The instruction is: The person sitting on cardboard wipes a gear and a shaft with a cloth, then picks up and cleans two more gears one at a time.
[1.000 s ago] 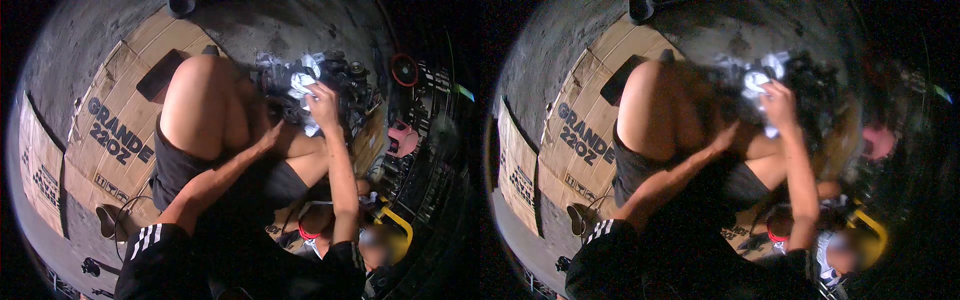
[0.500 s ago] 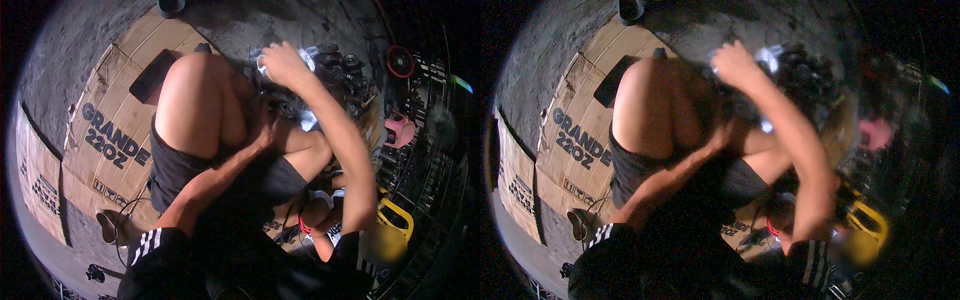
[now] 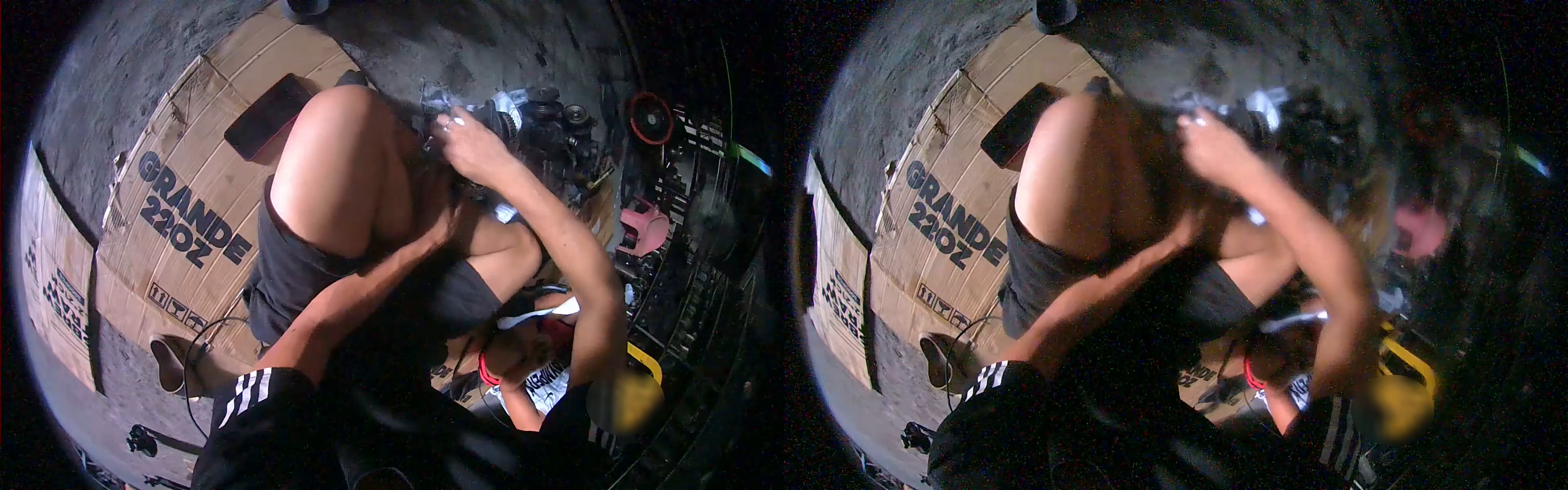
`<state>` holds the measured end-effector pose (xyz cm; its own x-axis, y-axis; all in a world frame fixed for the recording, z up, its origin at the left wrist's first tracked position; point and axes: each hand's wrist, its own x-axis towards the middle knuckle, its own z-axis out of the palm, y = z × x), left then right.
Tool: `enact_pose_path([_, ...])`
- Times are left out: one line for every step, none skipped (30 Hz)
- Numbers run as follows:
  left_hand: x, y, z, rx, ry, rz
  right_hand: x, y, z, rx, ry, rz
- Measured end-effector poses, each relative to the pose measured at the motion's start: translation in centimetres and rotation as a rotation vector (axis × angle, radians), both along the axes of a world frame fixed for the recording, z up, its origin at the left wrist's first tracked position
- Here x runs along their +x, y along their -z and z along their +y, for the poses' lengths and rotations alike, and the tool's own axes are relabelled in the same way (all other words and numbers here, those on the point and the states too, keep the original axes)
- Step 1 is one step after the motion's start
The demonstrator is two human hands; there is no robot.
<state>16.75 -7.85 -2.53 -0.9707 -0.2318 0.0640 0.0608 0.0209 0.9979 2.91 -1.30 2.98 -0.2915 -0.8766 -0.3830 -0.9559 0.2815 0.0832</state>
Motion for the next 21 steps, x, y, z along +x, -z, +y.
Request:
enact_pose_path([-0.2,-0.2,-0.2,0.026,-0.015,0.016,-0.5,0.4,0.1,-0.055,0.019,0.003])
enact_pose_path([-0.2,-0.5,-0.3,0.029,-0.021,0.015,-1.4,0.6,0.3,-0.087,0.041,0.078])
enact_pose_path([-0.1,-0.7,-0.3,0.028,0.001,-0.034,-2.2,-0.5,-0.7,-0.123,0.063,0.151])
enact_pose_path([0.1,-0.6,-0.3,0.024,0.025,-0.085,-2.7,-1.1,-1.3,-0.001,0.107,0.175])
enact_pose_path([0.3,-0.6,-0.2,0.020,0.028,-0.087,-2.8,-0.8,-1.6,-0.004,0.110,0.172])
enact_pose_path([0.5,-0.3,0.1,0.032,0.047,-0.119,-2.9,-0.4,-2.0,0.096,0.086,0.099])
enact_pose_path([0.6,0.0,0.3,0.044,0.065,-0.146,-3.1,-0.1,-2.4,0.194,0.061,0.029])
enact_pose_path([0.6,0.3,0.6,0.041,0.072,-0.150,-3.5,0.0,-2.7,0.275,-0.018,0.048])
enact_pose_path([0.9,1.2,1.2,0.069,0.083,-0.160,-4.0,0.4,-3.0,0.274,-0.015,0.053])
enact_pose_path([1.2,2.1,1.9,0.105,0.098,-0.174,-4.6,1.0,-3.3,0.252,-0.009,-0.017])
enact_pose_path([1.9,4.2,3.4,0.177,0.126,-0.189,-4.9,1.4,-3.6,0.229,0.004,-0.085])
enact_pose_path([2.2,7.3,5.4,0.278,0.166,-0.207,-4.9,1.5,-4.4,0.287,0.015,-0.106])
enact_pose_path([2.9,11.2,8.0,0.424,0.216,-0.230,-4.8,3.2,-3.9,0.296,0.003,-0.074])
enact_pose_path([4.1,15.0,10.6,0.595,0.250,-0.262,-4.4,4.1,-3.4,0.298,0.053,-0.120])
enact_pose_path([5.1,18.1,12.3,0.724,0.258,-0.292,-3.9,4.4,-3.6,0.345,0.174,-0.201])
enact_pose_path([4.7,16.8,11.1,0.818,0.253,-0.318,-3.6,3.9,-3.5,0.248,0.122,-0.230])
enact_pose_path([4.8,15.3,10.3,0.648,0.236,-0.361,-3.7,3.5,-3.3,0.314,0.237,-0.329])
enact_pose_path([3.8,9.8,7.2,0.474,0.223,-0.410,-4.5,0.5,-3.7,0.249,0.342,-0.399])
enact_pose_path([2.9,4.6,4.1,0.308,0.213,-0.462,-5.5,-2.4,-3.9,0.182,0.444,-0.474])
enact_pose_path([1.3,-0.2,1.2,0.258,0.143,-0.331,-7.2,-3.7,-2.5,-0.107,0.405,-0.443])
enact_pose_path([-0.3,-3.7,-1.3,0.209,0.072,-0.198,-9.4,-4.8,-0.2,-0.394,0.359,-0.400])
